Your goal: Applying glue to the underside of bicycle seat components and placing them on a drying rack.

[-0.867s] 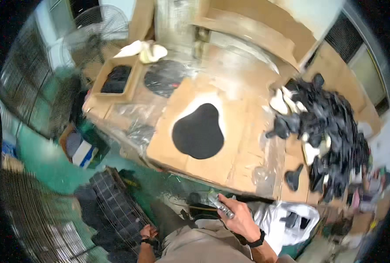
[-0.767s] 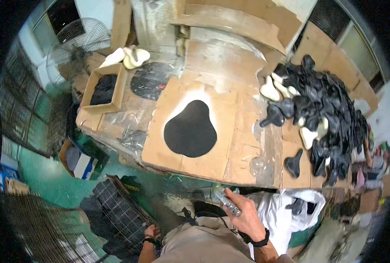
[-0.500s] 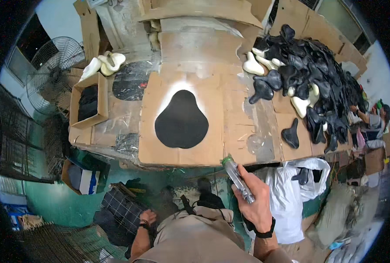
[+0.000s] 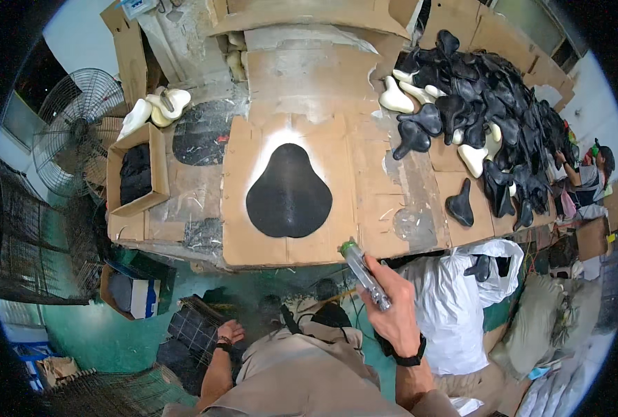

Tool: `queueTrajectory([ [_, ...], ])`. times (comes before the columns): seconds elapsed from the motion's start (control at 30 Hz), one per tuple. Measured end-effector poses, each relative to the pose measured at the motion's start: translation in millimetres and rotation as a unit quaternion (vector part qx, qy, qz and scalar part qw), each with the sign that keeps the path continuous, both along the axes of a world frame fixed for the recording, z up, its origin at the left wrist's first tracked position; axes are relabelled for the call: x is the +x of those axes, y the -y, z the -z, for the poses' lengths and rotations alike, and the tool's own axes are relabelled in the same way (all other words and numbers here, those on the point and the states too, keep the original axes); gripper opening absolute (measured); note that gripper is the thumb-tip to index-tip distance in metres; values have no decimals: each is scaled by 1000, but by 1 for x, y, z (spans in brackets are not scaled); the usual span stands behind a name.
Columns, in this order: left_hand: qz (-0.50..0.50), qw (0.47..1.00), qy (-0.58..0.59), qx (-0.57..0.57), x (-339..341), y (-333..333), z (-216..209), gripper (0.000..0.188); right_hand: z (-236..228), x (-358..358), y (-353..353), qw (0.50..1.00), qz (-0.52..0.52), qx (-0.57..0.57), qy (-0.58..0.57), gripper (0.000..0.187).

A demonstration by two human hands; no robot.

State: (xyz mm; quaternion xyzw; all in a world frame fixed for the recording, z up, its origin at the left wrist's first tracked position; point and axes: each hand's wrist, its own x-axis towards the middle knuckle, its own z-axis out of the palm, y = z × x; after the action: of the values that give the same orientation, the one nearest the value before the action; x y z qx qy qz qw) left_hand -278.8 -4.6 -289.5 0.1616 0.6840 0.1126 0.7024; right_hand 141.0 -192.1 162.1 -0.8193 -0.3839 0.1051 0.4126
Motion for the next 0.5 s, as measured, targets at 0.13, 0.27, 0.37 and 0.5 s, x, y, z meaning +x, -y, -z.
queueTrajectory([
  [0.13,96,995,-9,-28,1,13,2,24,5,-2,6,1000,-17,-14,-9,54],
  [0.27,190,952,205,122,-48,14,36,24,2,-8,21,990,-82,-89,-77,54],
  [0.37,42,998,-40,-18,29,17,-11,25,5,-3,35,997,-30,-54,-35,52],
  [0.5,40,998,-45,10,29,-2,-18,26,-1,5,34,994,60,-79,-37,51],
])
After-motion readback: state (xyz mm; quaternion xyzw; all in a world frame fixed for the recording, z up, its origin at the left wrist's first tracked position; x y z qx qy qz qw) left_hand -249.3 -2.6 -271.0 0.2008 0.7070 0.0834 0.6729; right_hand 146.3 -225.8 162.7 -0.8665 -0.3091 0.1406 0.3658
